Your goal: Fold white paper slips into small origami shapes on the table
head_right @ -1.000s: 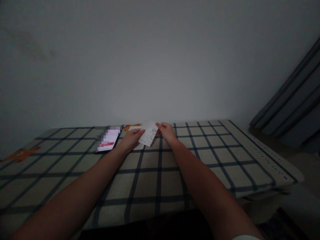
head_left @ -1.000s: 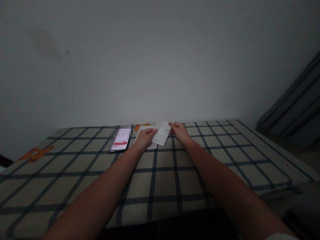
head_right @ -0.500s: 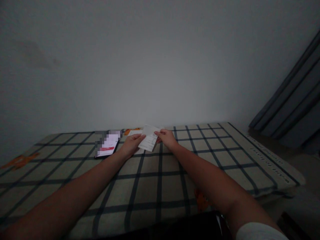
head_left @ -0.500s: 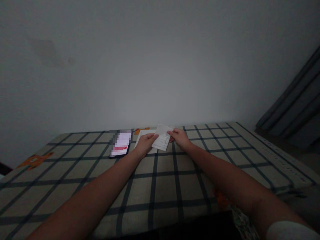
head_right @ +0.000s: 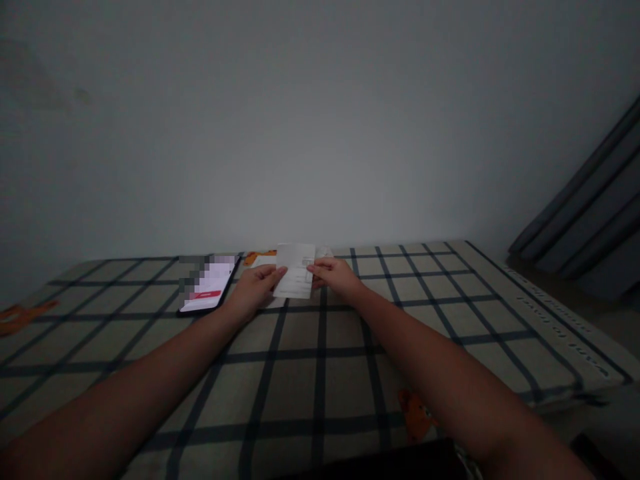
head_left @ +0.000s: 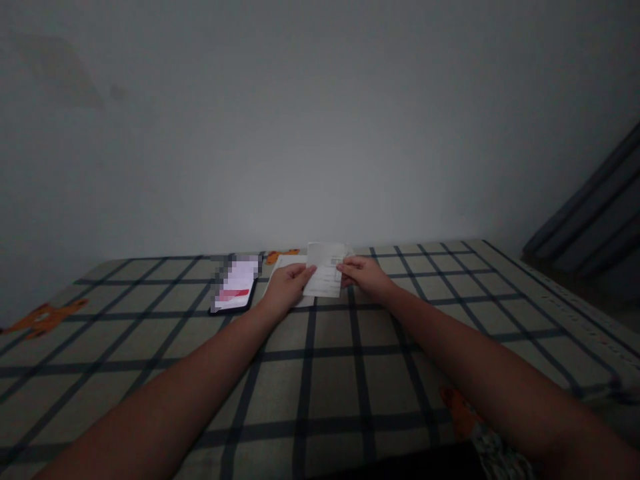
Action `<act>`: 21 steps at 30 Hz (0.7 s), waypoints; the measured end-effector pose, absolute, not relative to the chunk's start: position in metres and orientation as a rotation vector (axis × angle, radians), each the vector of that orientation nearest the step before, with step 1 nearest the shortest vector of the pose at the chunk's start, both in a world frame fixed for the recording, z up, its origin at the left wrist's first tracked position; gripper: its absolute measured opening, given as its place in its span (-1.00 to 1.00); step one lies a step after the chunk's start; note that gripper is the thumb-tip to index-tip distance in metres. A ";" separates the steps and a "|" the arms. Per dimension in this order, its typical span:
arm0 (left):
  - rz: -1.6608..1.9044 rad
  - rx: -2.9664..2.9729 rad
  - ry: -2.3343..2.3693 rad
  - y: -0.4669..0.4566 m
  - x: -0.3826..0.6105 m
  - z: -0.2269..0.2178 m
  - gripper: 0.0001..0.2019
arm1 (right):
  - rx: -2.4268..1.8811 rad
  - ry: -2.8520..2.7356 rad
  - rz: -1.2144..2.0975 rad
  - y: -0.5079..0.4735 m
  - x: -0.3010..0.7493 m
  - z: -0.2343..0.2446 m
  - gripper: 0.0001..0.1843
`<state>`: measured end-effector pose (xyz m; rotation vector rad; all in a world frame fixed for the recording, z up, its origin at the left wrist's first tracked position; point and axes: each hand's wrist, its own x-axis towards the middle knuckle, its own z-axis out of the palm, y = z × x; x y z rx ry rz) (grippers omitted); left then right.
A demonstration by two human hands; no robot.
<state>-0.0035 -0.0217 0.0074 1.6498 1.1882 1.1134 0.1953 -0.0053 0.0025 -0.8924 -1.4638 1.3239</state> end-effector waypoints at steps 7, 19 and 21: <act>1.102 1.545 1.096 -0.019 -0.004 0.005 -0.61 | -0.952 -1.455 1.285 -0.005 0.196 0.003 -0.71; 1.026 1.582 1.078 -0.016 -0.009 0.001 -0.63 | -0.895 -1.384 1.343 -0.006 0.196 0.004 -0.75; 1.019 1.583 1.068 -0.016 -0.009 0.002 -0.64 | -0.923 -1.378 1.319 -0.004 0.197 0.003 -0.75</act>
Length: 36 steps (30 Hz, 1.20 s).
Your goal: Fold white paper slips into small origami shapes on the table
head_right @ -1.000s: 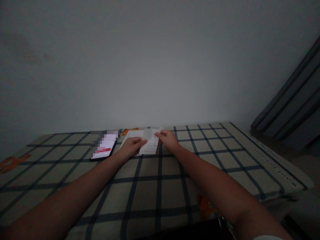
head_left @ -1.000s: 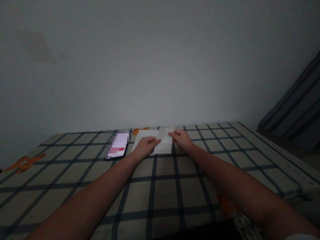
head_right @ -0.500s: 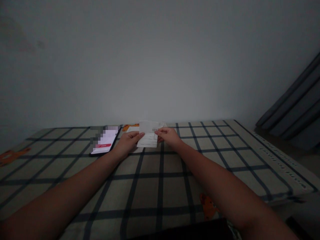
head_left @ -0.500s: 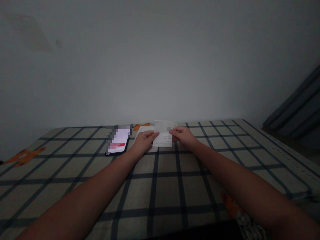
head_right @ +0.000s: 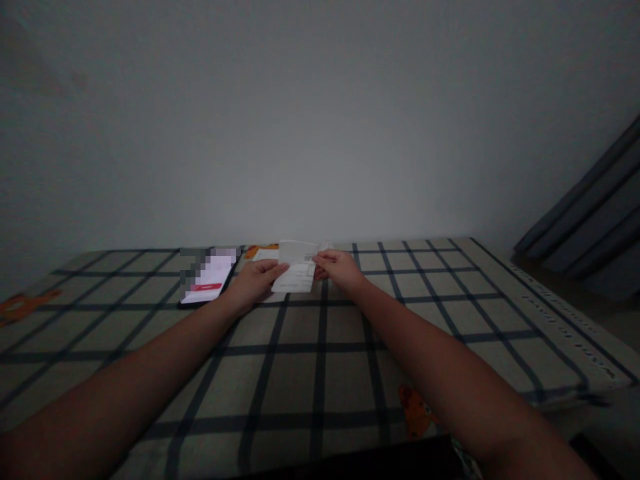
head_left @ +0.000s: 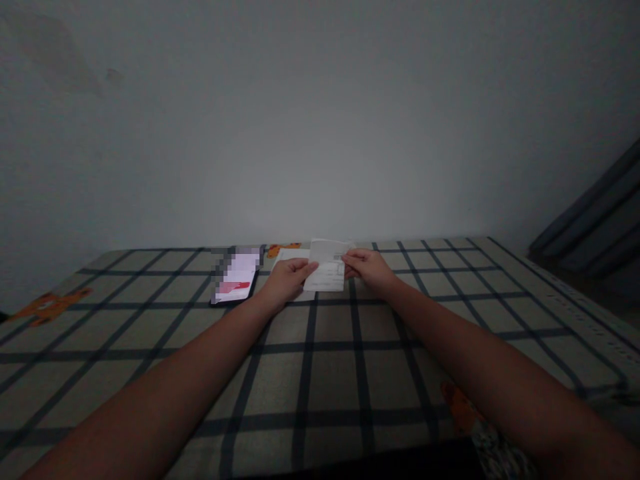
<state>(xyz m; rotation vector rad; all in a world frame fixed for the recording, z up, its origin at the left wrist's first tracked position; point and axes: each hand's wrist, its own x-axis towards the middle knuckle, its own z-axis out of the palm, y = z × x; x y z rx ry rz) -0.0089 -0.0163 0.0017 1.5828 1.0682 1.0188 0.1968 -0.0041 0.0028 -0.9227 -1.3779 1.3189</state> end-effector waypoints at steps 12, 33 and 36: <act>1.093 1.606 1.100 -0.021 -0.007 0.009 -0.67 | -0.948 -1.467 1.332 -0.001 0.199 -0.002 -0.80; 1.043 1.651 1.105 -0.012 -0.014 0.003 -0.68 | -0.966 -1.405 1.355 -0.002 0.199 0.000 -0.78; 1.079 1.563 1.042 -0.010 -0.013 0.001 -0.71 | -0.892 -1.430 1.467 -0.004 0.200 0.001 -0.76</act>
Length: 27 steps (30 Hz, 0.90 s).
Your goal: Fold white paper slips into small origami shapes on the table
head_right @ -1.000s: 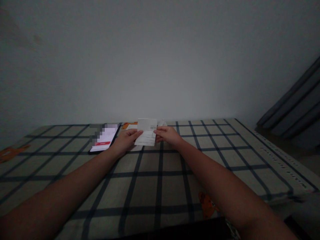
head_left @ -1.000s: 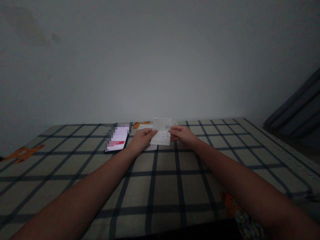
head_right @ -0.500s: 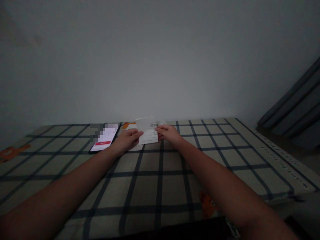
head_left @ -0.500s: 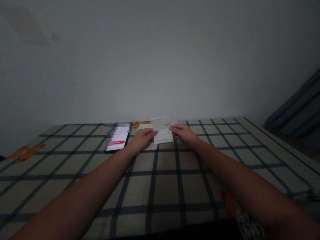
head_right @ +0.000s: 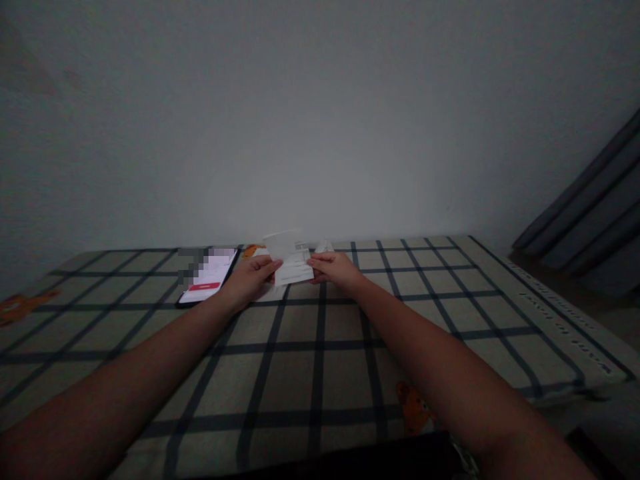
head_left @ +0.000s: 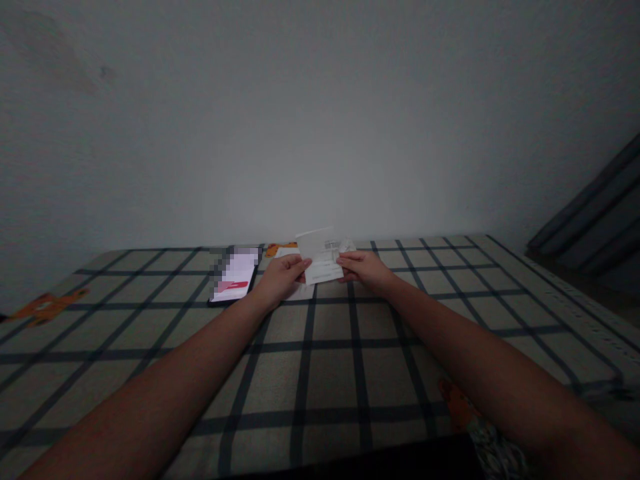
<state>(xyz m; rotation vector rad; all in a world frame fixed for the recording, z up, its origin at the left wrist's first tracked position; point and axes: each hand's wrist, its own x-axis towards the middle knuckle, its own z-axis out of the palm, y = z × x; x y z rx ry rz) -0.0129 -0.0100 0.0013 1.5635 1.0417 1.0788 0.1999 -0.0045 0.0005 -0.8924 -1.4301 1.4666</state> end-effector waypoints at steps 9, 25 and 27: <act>1.118 1.524 1.057 -0.006 -0.014 -0.004 -0.72 | -0.937 -1.461 1.425 -0.001 0.200 -0.003 -0.80; 1.221 1.415 0.976 -0.008 -0.011 0.000 -0.77 | -0.964 -1.549 1.316 -0.006 0.196 0.002 -0.80; 1.219 1.408 0.997 -0.010 -0.010 0.003 -0.78 | -0.974 -1.584 1.260 -0.007 0.196 0.004 -0.83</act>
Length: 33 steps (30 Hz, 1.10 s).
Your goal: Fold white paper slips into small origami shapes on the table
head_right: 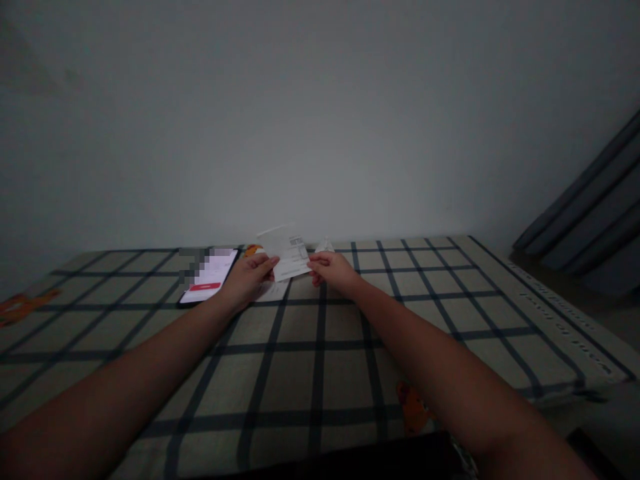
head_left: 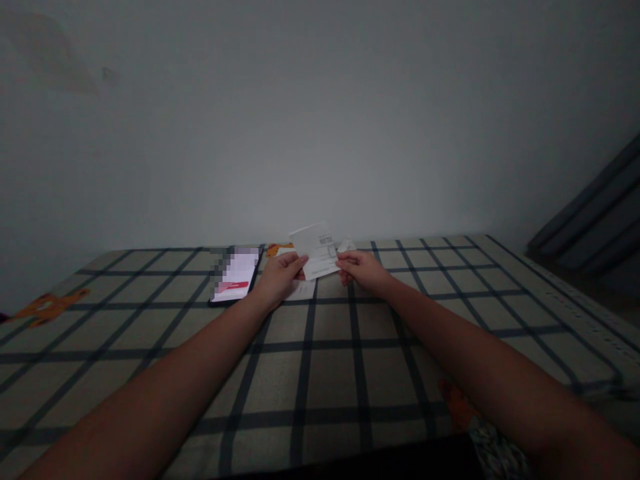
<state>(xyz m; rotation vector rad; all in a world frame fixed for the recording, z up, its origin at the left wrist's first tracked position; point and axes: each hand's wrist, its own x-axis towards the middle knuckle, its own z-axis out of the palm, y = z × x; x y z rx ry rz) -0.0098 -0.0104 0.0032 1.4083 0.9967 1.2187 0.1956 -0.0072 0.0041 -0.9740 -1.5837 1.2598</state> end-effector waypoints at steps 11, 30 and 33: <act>1.004 1.489 0.983 -0.012 -0.012 0.001 -0.74 | -0.938 -1.628 1.162 -0.010 0.200 0.007 -0.76; 1.001 1.541 0.974 -0.013 -0.012 -0.001 -0.71 | -0.848 -1.434 1.335 -0.006 0.199 0.003 -0.79; 0.995 1.567 1.010 -0.015 -0.011 0.002 -0.71 | -0.869 -1.432 1.322 -0.005 0.200 0.004 -0.81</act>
